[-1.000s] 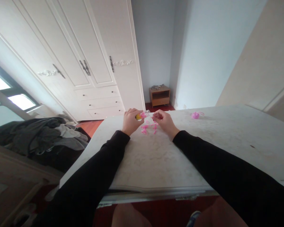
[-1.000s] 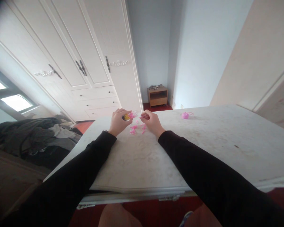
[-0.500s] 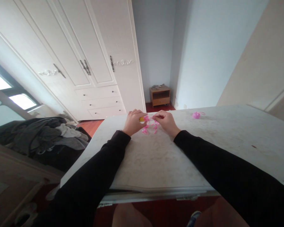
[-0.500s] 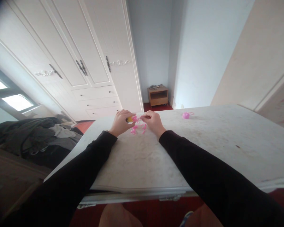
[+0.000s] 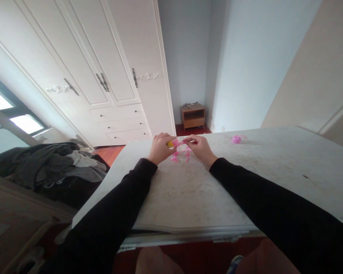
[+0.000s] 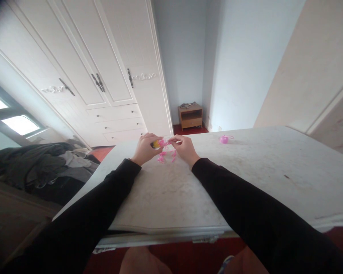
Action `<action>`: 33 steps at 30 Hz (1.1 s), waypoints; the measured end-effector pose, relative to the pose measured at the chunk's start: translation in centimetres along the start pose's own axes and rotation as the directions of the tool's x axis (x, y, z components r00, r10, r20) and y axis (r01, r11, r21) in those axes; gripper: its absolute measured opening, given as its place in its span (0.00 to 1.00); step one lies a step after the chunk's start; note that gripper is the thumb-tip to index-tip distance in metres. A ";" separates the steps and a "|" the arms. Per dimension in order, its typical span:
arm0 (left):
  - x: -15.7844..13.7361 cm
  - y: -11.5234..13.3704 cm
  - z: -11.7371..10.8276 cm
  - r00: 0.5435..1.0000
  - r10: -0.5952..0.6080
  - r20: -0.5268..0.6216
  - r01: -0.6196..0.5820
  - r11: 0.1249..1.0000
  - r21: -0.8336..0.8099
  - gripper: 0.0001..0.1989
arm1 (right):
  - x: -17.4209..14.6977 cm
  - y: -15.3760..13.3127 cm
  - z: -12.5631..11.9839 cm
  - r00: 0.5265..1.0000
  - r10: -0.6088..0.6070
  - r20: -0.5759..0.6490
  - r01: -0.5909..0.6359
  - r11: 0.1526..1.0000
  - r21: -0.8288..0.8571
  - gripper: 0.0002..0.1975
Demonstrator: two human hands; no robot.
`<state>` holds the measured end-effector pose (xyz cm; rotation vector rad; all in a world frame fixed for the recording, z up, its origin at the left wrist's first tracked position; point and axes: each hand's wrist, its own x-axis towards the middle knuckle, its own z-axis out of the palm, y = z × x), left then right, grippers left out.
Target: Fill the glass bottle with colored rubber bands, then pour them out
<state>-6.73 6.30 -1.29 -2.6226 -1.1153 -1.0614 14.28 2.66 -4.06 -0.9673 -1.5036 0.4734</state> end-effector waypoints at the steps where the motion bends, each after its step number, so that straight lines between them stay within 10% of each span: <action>1: 0.0 0.0 0.0 1.000 0.000 -0.003 0.000 1.000 -0.002 0.18 | 0.0 -0.1 0.0 1.000 -0.009 0.001 0.009 1.000 -0.005 0.06; 23: 0.1 0.5 -0.1 1.000 -0.007 0.000 0.007 0.996 -0.090 0.17 | -0.3 -2.0 -0.4 0.985 -0.149 -0.089 0.130 0.974 -0.183 0.04; 33: 0.0 0.6 -0.2 0.999 0.037 0.002 -0.036 0.997 -0.062 0.17 | -0.6 -1.3 -0.3 0.966 -0.181 0.186 0.243 0.879 -0.410 0.20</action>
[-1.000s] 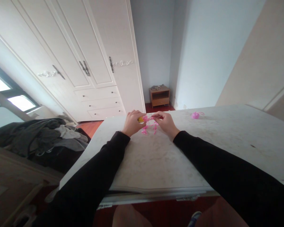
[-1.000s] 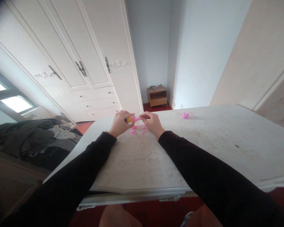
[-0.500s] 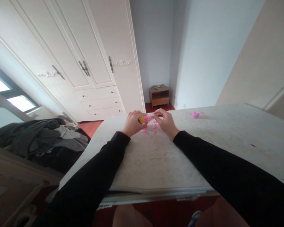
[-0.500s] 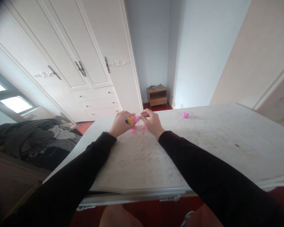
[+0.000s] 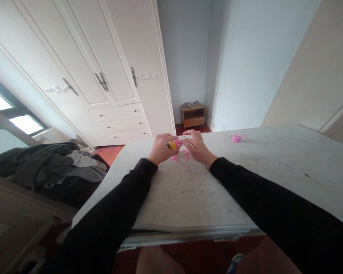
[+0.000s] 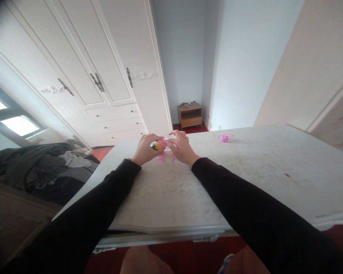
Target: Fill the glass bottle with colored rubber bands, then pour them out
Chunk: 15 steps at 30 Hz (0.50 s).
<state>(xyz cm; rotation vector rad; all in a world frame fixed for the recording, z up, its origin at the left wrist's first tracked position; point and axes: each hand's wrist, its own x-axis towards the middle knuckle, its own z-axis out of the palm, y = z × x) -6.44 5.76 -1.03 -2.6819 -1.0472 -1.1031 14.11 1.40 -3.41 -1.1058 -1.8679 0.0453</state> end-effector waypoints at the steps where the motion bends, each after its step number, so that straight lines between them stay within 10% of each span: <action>1: 0.0 0.0 0.0 1.000 0.010 0.002 -0.010 1.000 0.004 0.17 | 0.0 0.0 0.1 0.999 0.026 0.026 -0.026 1.000 -0.003 0.21; 8: -0.2 0.0 0.2 0.997 0.078 0.019 -0.078 0.997 0.019 0.17 | -0.1 -0.1 0.0 0.972 0.142 0.186 -0.141 0.990 -0.018 0.23; 15: -0.1 0.2 0.0 0.991 -0.067 -0.116 0.059 0.996 -0.067 0.16 | 0.5 -0.4 -0.4 0.991 0.002 -0.135 0.005 0.999 0.052 0.11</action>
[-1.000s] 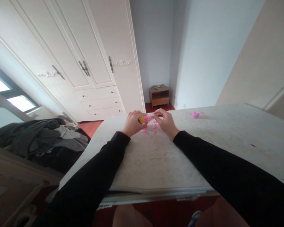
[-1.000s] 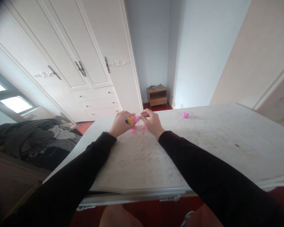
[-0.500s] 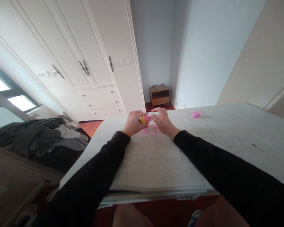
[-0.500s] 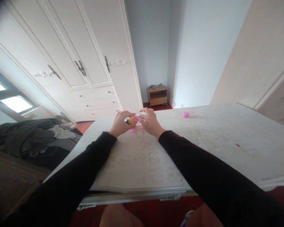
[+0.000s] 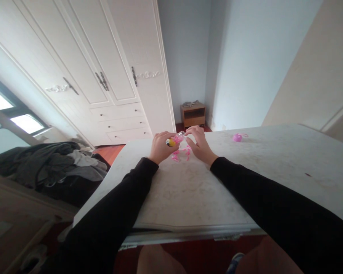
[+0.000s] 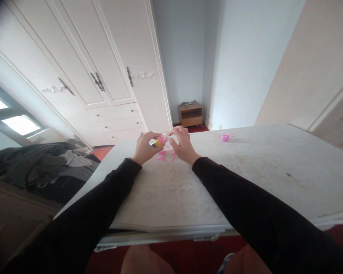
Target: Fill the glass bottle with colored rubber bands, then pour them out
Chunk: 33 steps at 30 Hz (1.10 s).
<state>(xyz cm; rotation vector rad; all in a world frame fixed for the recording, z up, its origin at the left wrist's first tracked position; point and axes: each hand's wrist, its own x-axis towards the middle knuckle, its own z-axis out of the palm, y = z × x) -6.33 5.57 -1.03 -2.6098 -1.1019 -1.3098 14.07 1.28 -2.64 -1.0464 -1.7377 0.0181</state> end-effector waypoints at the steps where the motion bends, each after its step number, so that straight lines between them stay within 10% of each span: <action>1: 0.0 0.0 0.1 0.999 -0.029 -0.033 0.028 0.999 -0.038 0.15 | 0.1 0.1 0.0 1.000 -0.011 -0.027 0.011 1.000 -0.002 0.09; 5: 0.2 -0.4 0.6 0.961 -0.212 -0.178 0.180 0.967 -0.181 0.13 | -0.1 0.8 0.7 0.985 0.093 0.144 -0.077 0.990 -0.115 0.09; 11: 0.6 -0.9 0.8 0.905 -0.353 -0.238 0.309 0.929 -0.205 0.14 | -0.6 0.1 2.1 0.827 0.169 0.537 0.040 0.934 -0.354 0.26; 24: 0.6 -0.5 0.2 0.904 -0.363 -0.226 0.314 0.922 -0.225 0.13 | 0.1 -0.2 2.1 0.820 0.042 0.571 -0.029 0.999 -0.032 0.20; 33: 0.6 -0.5 0.2 0.906 -0.362 -0.220 0.313 0.922 -0.227 0.14 | -0.3 -0.4 1.9 0.809 0.083 0.582 0.049 0.977 -0.207 0.23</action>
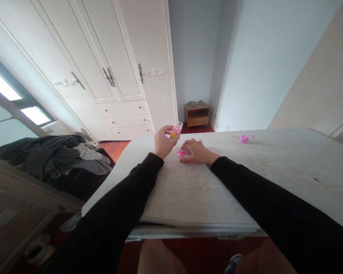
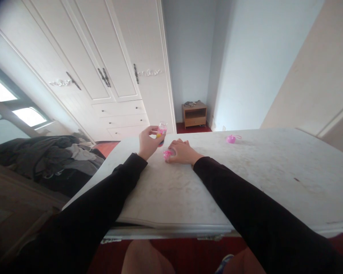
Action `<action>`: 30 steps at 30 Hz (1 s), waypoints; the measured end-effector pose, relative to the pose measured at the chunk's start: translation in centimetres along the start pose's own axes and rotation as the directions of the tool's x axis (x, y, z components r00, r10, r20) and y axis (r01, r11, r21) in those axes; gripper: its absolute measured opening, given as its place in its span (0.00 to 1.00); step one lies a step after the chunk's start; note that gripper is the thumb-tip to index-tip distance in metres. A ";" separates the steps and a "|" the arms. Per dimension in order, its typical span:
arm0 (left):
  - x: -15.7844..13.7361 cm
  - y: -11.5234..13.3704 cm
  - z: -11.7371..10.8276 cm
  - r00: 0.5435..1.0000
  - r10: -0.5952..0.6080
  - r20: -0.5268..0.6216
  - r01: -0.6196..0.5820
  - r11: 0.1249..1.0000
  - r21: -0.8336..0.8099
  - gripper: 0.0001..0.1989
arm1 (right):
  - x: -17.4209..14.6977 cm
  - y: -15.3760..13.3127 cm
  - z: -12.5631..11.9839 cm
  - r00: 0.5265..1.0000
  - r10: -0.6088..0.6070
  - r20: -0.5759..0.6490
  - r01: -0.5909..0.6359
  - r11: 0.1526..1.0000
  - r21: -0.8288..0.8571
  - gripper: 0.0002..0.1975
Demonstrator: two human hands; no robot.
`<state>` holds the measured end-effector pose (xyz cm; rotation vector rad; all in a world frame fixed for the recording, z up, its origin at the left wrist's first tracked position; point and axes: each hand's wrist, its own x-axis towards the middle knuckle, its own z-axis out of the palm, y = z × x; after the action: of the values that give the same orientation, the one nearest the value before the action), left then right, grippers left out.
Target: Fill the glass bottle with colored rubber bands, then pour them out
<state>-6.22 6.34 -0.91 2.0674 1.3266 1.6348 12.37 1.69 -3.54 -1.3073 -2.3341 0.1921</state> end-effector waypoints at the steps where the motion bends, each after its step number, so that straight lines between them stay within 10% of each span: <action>1: 0.0 0.0 0.0 1.000 -0.001 0.000 0.001 1.000 -0.002 0.14 | 0.0 -0.1 0.0 1.000 -0.011 0.005 0.011 1.000 -0.001 0.22; 16: 0.0 -0.7 0.4 0.998 0.054 0.016 -0.053 0.998 -0.043 0.13 | 0.0 -0.9 0.4 0.991 -0.128 -0.046 0.130 0.991 0.038 0.02; 30: -0.6 -0.9 0.3 0.892 0.310 0.329 -0.353 0.933 0.077 0.16 | -3.3 2.2 -4.6 0.937 0.177 -0.299 -0.054 0.924 0.379 0.08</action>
<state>-6.40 6.58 -1.98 2.6233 1.0451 1.2740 17.62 -0.28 -1.26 -1.1858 -1.8332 0.3955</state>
